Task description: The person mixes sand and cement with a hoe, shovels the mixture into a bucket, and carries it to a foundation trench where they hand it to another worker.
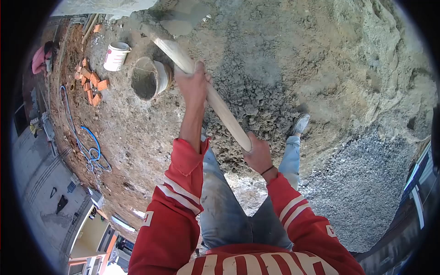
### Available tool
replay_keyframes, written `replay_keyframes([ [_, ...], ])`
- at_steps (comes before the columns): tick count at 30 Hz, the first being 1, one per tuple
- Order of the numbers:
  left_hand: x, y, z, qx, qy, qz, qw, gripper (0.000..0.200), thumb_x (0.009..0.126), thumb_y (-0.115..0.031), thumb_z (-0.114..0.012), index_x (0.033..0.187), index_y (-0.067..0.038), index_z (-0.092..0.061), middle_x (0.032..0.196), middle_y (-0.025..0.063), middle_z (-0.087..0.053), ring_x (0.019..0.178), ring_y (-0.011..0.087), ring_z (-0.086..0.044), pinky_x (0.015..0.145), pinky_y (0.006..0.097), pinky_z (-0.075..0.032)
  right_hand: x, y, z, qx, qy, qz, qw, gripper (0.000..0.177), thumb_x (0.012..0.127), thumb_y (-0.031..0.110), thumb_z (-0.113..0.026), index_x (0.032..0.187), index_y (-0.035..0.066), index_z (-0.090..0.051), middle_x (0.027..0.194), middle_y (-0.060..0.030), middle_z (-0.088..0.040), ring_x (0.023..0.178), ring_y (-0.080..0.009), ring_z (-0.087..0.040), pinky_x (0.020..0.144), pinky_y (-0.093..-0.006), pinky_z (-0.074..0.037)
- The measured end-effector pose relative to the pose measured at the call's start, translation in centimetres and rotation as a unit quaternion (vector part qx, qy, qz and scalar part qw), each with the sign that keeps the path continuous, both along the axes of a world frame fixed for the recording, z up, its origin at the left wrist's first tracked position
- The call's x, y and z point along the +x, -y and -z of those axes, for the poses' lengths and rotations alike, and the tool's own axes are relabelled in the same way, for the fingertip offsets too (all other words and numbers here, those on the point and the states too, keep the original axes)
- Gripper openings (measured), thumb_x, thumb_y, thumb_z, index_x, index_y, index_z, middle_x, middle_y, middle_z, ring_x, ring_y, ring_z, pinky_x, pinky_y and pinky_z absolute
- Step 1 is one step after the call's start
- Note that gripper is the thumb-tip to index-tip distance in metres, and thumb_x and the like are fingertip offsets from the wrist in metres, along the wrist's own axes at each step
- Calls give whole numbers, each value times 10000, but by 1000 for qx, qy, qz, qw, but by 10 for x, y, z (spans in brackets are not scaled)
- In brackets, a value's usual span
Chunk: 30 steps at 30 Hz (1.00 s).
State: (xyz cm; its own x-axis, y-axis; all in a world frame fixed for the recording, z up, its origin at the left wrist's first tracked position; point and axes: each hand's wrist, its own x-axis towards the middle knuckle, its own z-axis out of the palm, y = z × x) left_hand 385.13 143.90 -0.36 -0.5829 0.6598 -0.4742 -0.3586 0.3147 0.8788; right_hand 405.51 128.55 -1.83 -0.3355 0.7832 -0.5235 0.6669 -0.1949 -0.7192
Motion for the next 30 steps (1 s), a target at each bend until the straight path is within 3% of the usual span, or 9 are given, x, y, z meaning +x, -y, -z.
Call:
replay_keyframes([
  [4,18,69,123,-171,4,102,980,245,862,-67,-601,1009,11,-422,686,57,-514,464,119,-497,385,271,-425,-32,67,43,-96,0,129,987,333,707,136,-664,1006,12,-583,766,-222,-625,743,-408,-616,667,-450,-497],
  [7,107,245,239,-352,58,210,910,251,789,-102,-666,905,47,-500,618,123,-558,460,209,-567,387,351,-456,3,177,22,-264,149,139,943,274,713,142,-627,923,-28,-581,757,-222,-633,728,-364,-646,658,-417,-510],
  [9,134,261,236,-422,122,197,876,158,780,-74,-628,792,44,-524,571,107,-542,444,221,-552,393,374,-447,24,169,8,-407,79,233,880,142,761,103,-597,817,-2,-520,548,-59,-517,424,-140,-523,382,-304,-409],
  [11,145,268,231,-415,188,152,877,120,773,-50,-605,727,24,-522,566,83,-523,423,218,-526,387,378,-432,22,111,-26,-455,84,218,859,115,776,94,-586,805,23,-500,537,-26,-485,419,-109,-495,356,-275,-365],
  [15,125,235,175,-432,342,34,834,82,788,-59,-615,772,-23,-543,608,75,-517,454,193,-498,420,368,-434,65,138,-61,-331,95,86,935,192,748,108,-612,862,-18,-523,594,-76,-548,459,-211,-546,454,-342,-460],
  [19,126,234,157,-321,430,-132,833,93,781,-63,-633,766,-61,-542,601,41,-478,488,190,-481,481,360,-451,148,111,-122,-248,55,-30,967,302,722,181,-624,970,17,-575,782,-232,-624,780,-413,-621,694,-448,-493],
  [23,163,239,153,-324,351,-163,863,82,778,-43,-629,770,-58,-549,626,33,-478,505,185,-473,513,375,-475,269,80,-45,-260,162,-202,930,290,713,189,-627,987,100,-597,786,-187,-646,761,-391,-629,687,-477,-501],
  [25,174,234,157,-213,387,-264,857,88,777,-41,-629,751,-52,-546,619,31,-472,509,180,-460,535,382,-484,309,64,17,-166,191,-281,926,294,658,150,-644,947,112,-612,744,-171,-639,735,-388,-617,655,-453,-496],
  [30,126,180,74,-125,260,-294,911,131,836,-112,-597,758,-83,-497,597,18,-425,549,181,-447,560,360,-447,276,6,63,-72,112,-282,950,342,625,128,-651,955,130,-564,740,-151,-635,727,-374,-614,661,-479,-487],
])
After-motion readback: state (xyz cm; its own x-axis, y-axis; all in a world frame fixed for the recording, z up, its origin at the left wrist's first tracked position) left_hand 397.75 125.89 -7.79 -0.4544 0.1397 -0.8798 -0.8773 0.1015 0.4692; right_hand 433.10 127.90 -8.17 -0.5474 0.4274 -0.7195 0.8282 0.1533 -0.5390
